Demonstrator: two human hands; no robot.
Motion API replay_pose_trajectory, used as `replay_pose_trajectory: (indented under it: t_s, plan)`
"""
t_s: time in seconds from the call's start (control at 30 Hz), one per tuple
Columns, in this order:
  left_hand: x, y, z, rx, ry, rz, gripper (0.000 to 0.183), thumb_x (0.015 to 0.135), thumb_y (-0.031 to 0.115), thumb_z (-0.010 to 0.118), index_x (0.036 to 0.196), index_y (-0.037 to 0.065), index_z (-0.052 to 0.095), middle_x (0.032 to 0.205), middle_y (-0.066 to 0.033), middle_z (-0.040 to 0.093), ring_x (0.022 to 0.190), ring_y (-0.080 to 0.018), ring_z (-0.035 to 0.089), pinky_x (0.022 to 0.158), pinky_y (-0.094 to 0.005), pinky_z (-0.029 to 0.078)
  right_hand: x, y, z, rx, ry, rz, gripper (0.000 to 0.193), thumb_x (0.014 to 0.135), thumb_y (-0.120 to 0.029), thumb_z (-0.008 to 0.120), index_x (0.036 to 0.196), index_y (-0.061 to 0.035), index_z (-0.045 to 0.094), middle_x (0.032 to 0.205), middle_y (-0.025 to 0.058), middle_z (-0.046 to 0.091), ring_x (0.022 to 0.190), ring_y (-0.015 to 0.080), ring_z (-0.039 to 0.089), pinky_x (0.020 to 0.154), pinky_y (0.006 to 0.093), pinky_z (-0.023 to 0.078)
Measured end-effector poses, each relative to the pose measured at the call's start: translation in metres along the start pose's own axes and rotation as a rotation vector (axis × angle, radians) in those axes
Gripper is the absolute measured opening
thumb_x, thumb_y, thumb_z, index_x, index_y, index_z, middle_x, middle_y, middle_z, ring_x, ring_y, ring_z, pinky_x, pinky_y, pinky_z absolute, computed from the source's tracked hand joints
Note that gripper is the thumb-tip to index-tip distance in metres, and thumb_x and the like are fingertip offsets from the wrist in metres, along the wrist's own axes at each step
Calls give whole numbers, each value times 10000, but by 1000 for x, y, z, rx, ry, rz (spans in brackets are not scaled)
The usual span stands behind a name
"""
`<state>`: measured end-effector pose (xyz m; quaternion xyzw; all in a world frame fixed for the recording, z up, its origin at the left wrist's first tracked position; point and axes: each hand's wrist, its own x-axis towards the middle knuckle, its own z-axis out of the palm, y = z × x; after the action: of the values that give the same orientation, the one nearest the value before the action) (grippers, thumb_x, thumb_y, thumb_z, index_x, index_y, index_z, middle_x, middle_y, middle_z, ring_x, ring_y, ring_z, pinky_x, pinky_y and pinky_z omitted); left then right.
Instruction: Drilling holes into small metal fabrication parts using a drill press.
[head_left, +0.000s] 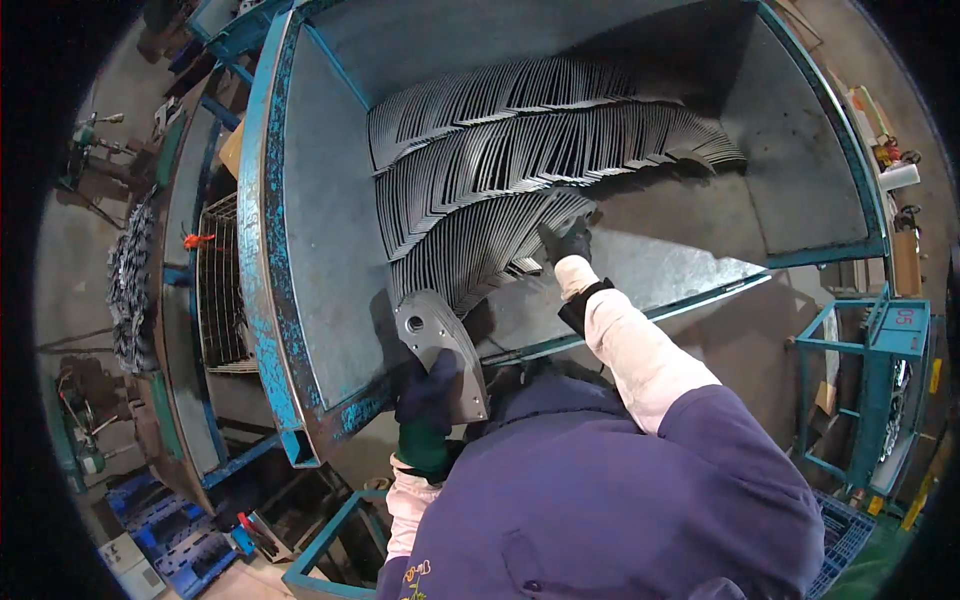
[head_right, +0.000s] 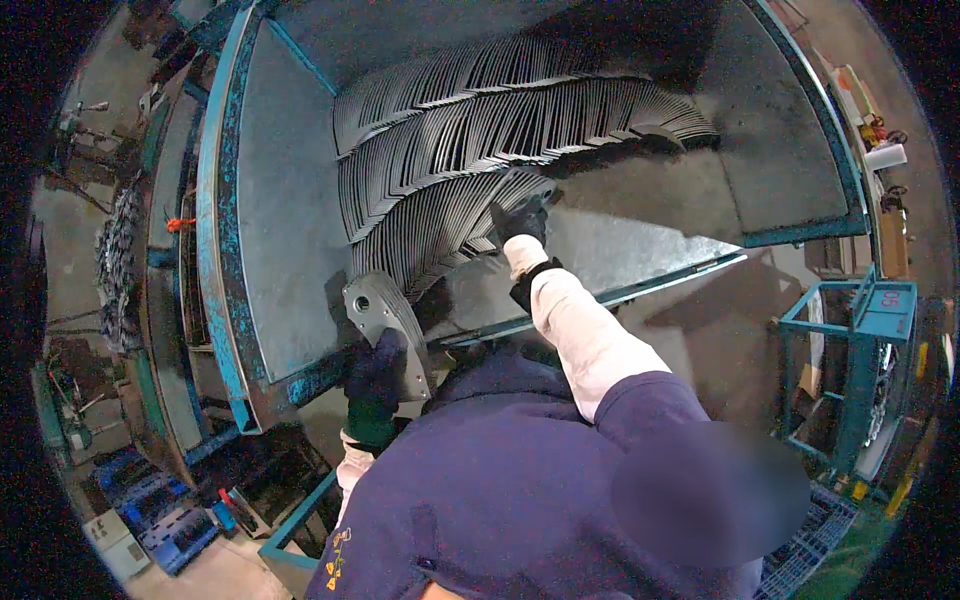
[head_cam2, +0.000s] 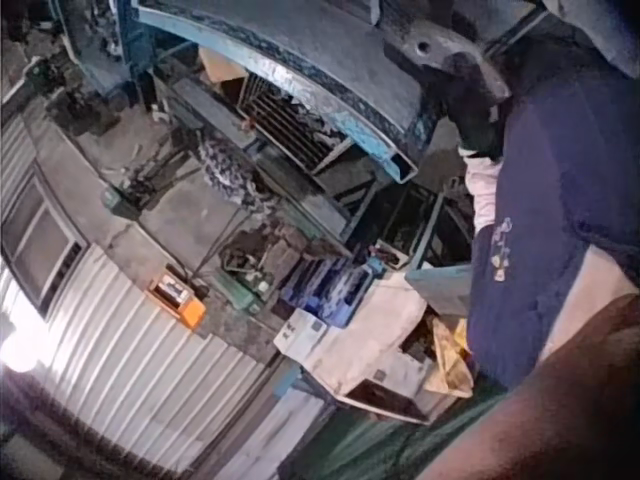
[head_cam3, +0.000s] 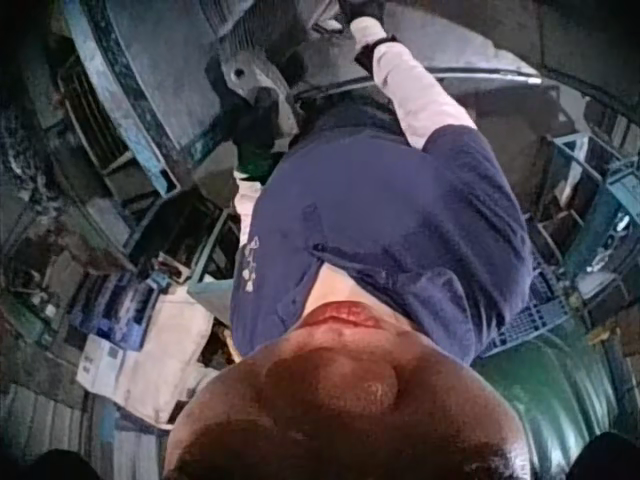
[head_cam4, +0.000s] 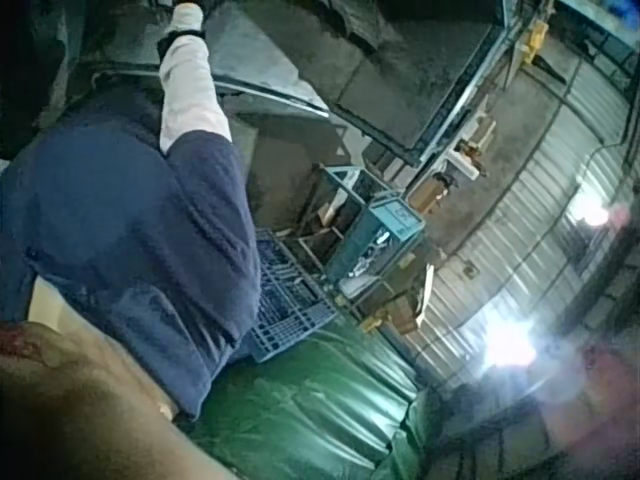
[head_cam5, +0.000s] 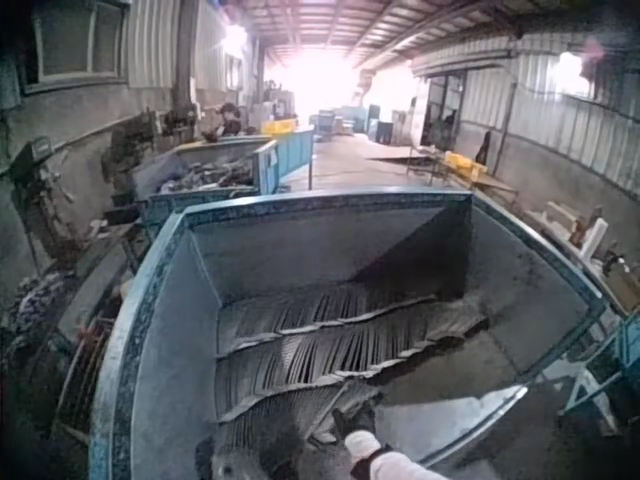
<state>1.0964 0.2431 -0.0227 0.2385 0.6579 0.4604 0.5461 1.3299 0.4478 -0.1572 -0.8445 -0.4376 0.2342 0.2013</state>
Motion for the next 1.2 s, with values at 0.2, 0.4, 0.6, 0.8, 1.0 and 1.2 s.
replay_pose_trajectory:
  t_s: [0.2, 0.4, 0.6, 0.8, 1.0, 1.2]
  plan:
    - [-7, 5, -9, 218, -111, 85, 439, 845, 266, 677, 1192, 30, 547, 990, -52, 614, 835, -163, 593, 713, -294, 493, 20, 3, 28, 205, -133, 233, 918, 623, -596, 760, 1219, 41, 473, 1181, 271, 555, 1078, 365, 568, 898, 430, 466]
    - [-9, 4, 0, -24, -49, -110, 404, 839, 262, 687, 1133, 9, 571, 957, -57, 620, 807, -167, 603, 695, -294, 498, 20, -5, 30, 163, -161, 320, 900, 599, -598, 783, 1165, 48, 512, 1105, 230, 615, 1017, 333, 604, 848, 405, 488]
    - [-8, -1, 18, -98, 34, -70, 391, 830, 226, 691, 1125, 2, 569, 897, -59, 626, 728, -178, 608, 668, -304, 508, 18, 0, 29, 133, -163, 148, 812, 663, -562, 736, 1189, 12, 503, 1137, 186, 599, 1037, 297, 586, 856, 383, 478]
    - [1, -11, 19, -127, -126, 101, 416, 826, 202, 699, 1168, 10, 565, 955, -60, 644, 778, -162, 625, 697, -302, 519, 18, 8, 20, 237, -260, 119, 696, 756, -516, 663, 1218, -23, 496, 1167, 142, 583, 1030, 266, 584, 857, 373, 471]
    - [-1, 30, 62, -21, -197, -157, 380, 855, 227, 681, 1155, 13, 587, 986, -40, 651, 805, -129, 622, 717, -284, 510, -8, 11, -32, 578, -724, 8, 582, 849, -471, 590, 1247, -59, 488, 1198, 98, 568, 1022, 235, 581, 859, 362, 464]
    - [16, 23, 101, 163, -369, -113, 531, 861, 457, 616, 1212, 60, 585, 940, -54, 660, 802, -129, 626, 728, -267, 497, -110, 13, -96, 1199, -1038, 186, 383, 881, -331, 626, 1154, -70, 565, 962, 37, 624, 748, 141, 588, 657, 268, 476]
